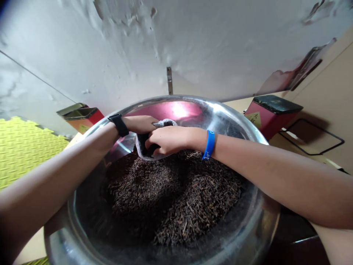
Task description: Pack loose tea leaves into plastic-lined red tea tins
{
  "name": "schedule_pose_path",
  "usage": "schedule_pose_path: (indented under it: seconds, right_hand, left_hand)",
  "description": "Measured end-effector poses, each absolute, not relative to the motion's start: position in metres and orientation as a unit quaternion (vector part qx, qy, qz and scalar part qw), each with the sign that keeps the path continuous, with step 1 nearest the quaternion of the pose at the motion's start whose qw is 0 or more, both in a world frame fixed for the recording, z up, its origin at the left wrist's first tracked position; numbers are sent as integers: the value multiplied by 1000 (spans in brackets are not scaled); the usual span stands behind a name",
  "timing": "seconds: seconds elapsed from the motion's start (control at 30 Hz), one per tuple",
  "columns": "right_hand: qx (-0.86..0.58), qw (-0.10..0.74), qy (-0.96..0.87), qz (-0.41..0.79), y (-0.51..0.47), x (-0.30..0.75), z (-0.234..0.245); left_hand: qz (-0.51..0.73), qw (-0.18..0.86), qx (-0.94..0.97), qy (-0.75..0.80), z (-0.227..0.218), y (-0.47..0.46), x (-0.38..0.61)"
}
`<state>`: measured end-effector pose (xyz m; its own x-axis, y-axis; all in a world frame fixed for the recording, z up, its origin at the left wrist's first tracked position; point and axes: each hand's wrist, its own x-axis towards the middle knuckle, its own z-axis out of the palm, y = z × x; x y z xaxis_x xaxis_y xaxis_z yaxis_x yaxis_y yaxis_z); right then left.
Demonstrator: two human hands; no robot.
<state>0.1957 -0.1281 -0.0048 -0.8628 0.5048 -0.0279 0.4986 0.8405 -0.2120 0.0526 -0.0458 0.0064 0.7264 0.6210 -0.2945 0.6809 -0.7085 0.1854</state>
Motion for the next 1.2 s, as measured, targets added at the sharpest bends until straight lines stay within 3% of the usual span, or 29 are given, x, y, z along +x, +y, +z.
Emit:
schedule_pose_path:
  seconds: [0.13,0.5,0.73,1.2]
  right_hand:
    - [-269,52,-960,56,-130,191,-6]
    - [-313,12,-943,109,-126,193,-8]
    - [-286,54,-955,47,-128,188,-10]
    - [-273,16,-956,110,-129,190,-9]
  left_hand:
    - [-90,179,914,353,5,-41,49]
    - [-82,160,927,329,9,-51,45]
    - [-89,153,927,330,13,-56,48]
    - [-91,145,929,329,11,-55,51]
